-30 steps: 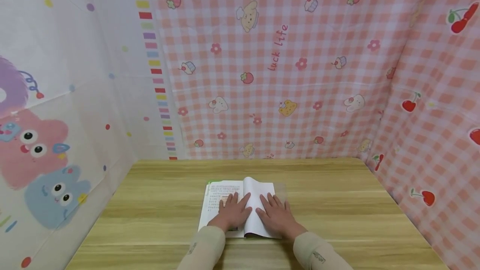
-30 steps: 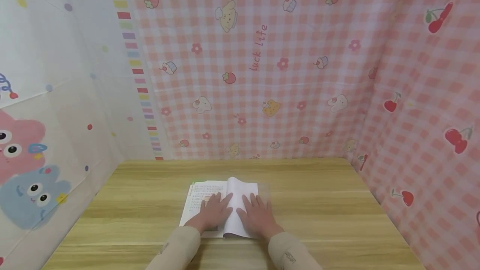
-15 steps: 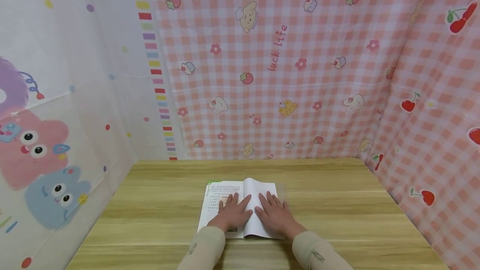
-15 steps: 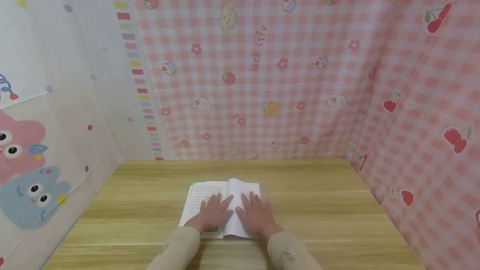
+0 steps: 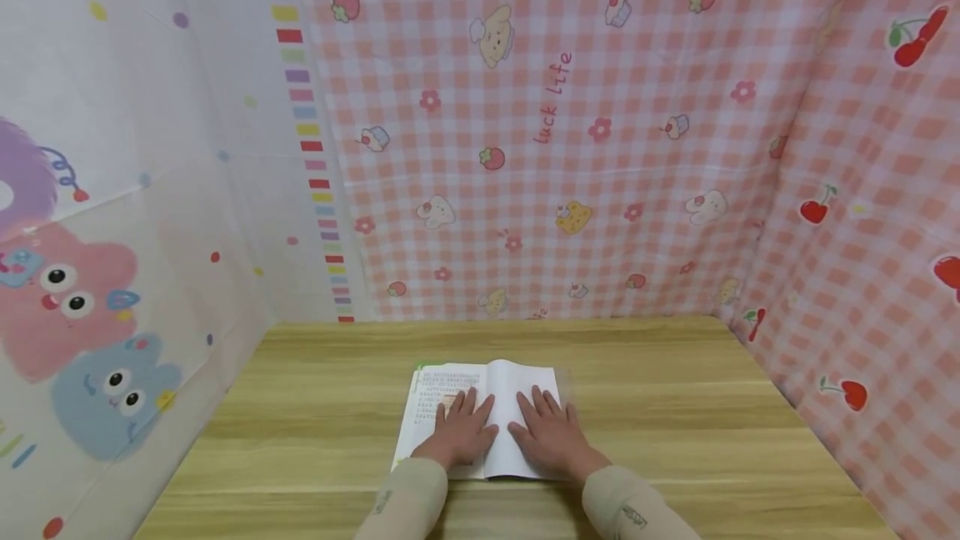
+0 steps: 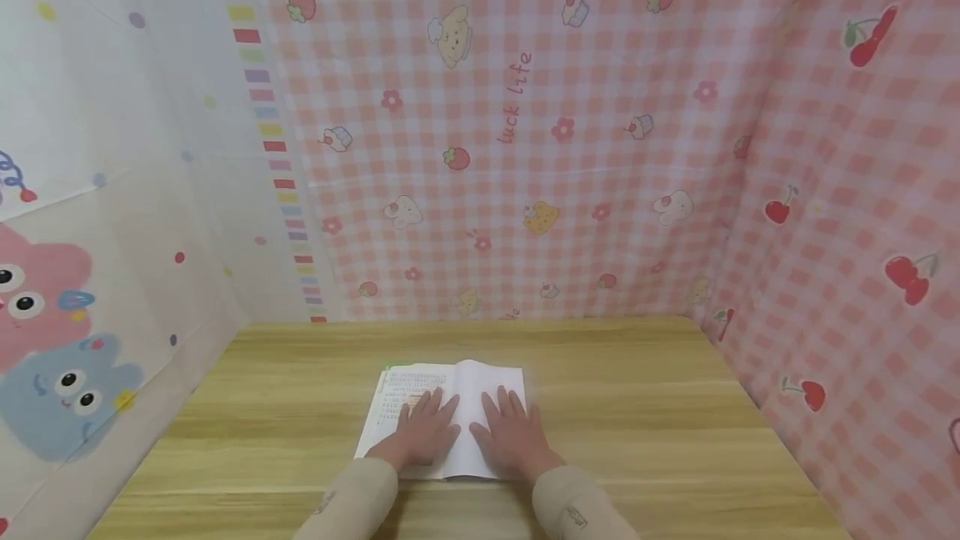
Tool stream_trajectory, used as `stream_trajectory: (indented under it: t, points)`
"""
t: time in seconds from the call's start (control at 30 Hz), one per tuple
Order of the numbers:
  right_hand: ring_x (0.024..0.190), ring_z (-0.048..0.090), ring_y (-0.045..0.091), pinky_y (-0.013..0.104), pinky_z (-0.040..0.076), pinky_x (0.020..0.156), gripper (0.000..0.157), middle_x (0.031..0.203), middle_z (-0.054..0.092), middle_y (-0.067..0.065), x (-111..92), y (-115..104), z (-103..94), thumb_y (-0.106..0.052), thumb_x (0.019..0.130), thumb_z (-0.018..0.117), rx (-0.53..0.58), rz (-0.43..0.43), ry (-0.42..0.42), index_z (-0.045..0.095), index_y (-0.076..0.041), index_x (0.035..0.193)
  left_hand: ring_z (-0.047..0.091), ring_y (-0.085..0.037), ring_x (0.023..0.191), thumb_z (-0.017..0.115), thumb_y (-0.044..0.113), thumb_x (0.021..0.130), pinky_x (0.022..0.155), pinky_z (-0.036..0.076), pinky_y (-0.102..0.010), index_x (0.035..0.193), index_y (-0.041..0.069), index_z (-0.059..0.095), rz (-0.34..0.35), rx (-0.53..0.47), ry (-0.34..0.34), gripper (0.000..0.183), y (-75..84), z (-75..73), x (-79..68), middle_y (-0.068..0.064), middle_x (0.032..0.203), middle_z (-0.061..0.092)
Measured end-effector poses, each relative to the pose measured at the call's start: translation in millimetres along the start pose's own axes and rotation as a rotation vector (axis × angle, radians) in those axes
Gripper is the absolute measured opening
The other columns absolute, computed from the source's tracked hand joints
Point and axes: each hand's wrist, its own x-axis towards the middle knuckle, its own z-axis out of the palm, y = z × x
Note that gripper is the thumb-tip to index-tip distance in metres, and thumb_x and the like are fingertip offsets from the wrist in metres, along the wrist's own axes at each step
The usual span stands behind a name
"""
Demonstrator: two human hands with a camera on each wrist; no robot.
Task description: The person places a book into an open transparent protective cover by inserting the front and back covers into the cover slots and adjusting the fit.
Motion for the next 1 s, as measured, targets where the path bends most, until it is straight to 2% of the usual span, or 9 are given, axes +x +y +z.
stream_trajectory:
  t: [0.17, 0.3, 0.43, 0.53, 0.7, 0.83, 1.0]
  points:
    - [0.144, 0.023, 0.048, 0.073, 0.008, 0.108, 0.058, 0.155, 0.031, 0.028, -2.1, -3.6, -2.5, -0.042, 0.105, 0.039, 0.023, -0.024, 0.027, 0.043, -0.003, 0.149, 0.018, -0.041, 0.147, 0.041, 0.041, 0.103, 0.114, 0.010, -0.065, 0.153, 0.014, 0.040, -0.033, 0.093, 0.038, 0.057, 7.3, 3.4, -2.0, -0.021, 0.160, 0.025]
    - [0.144, 0.021, 0.048, 0.073, 0.011, 0.108, 0.058, 0.156, 0.029, 0.028, -4.6, -4.9, -3.3, -0.040, 0.105, 0.040, 0.014, -0.009, -0.036, 0.041, -0.003, 0.150, 0.026, -0.040, 0.145, 0.048, 0.042, 0.101, 0.111, 0.020, -0.066, 0.150, 0.016, 0.046, -0.069, 0.201, 0.075, 0.055, 20.1, 2.4, -5.5, -0.020, 0.157, 0.031]
    - [0.146, 0.020, 0.045, 0.072, 0.012, 0.110, 0.056, 0.158, 0.027, 0.025, -6.5, -6.7, -5.7, -0.037, 0.105, 0.043, -0.035, 0.009, -0.074, 0.041, -0.005, 0.151, 0.032, -0.039, 0.142, 0.052, 0.043, 0.099, 0.108, 0.026, -0.068, 0.147, 0.017, 0.050, -0.088, 0.262, 0.086, 0.054, 29.0, -0.6, -7.8, -0.020, 0.154, 0.036]
    - [0.146, 0.020, 0.044, 0.071, 0.013, 0.110, 0.056, 0.158, 0.027, 0.023, -8.0, -8.5, -8.1, -0.037, 0.105, 0.044, -0.045, 0.002, -0.080, 0.041, -0.006, 0.151, 0.032, -0.039, 0.142, 0.051, 0.042, 0.100, 0.108, 0.024, -0.069, 0.147, 0.017, 0.050, -0.074, 0.254, 0.076, 0.054, 26.4, -2.8, -7.9, -0.020, 0.155, 0.036]
    - [0.146, 0.021, 0.043, 0.070, 0.013, 0.111, 0.057, 0.158, 0.028, 0.022, -8.1, -6.7, -8.4, -0.040, 0.105, 0.043, -0.065, -0.001, -0.083, 0.041, -0.007, 0.151, 0.024, -0.040, 0.146, 0.048, 0.042, 0.102, 0.110, 0.016, -0.070, 0.151, 0.017, 0.043, -0.003, 0.190, 0.035, 0.056, 14.3, -2.4, -8.8, -0.018, 0.159, 0.029]
    - [0.145, 0.022, 0.043, 0.072, 0.012, 0.109, 0.057, 0.157, 0.030, 0.023, -5.2, -3.2, -4.8, -0.040, 0.105, 0.041, -0.082, 0.005, -0.034, 0.042, -0.006, 0.150, 0.020, -0.042, 0.147, 0.046, 0.045, 0.102, 0.110, 0.012, -0.072, 0.152, 0.018, 0.042, 0.037, 0.170, 0.037, 0.057, 11.4, 2.9, -10.9, -0.020, 0.159, 0.027]
    - [0.145, 0.024, 0.044, 0.071, 0.012, 0.110, 0.053, 0.156, 0.031, 0.024, -0.2, -4.2, -2.8, -0.035, 0.105, 0.042, -0.096, -0.039, 0.020, 0.045, -0.006, 0.149, 0.020, -0.041, 0.147, 0.046, 0.047, 0.101, 0.109, 0.014, -0.071, 0.151, 0.020, 0.044, 0.000, 0.194, 0.040, 0.057, 20.7, 3.1, -12.3, -0.020, 0.159, 0.027]
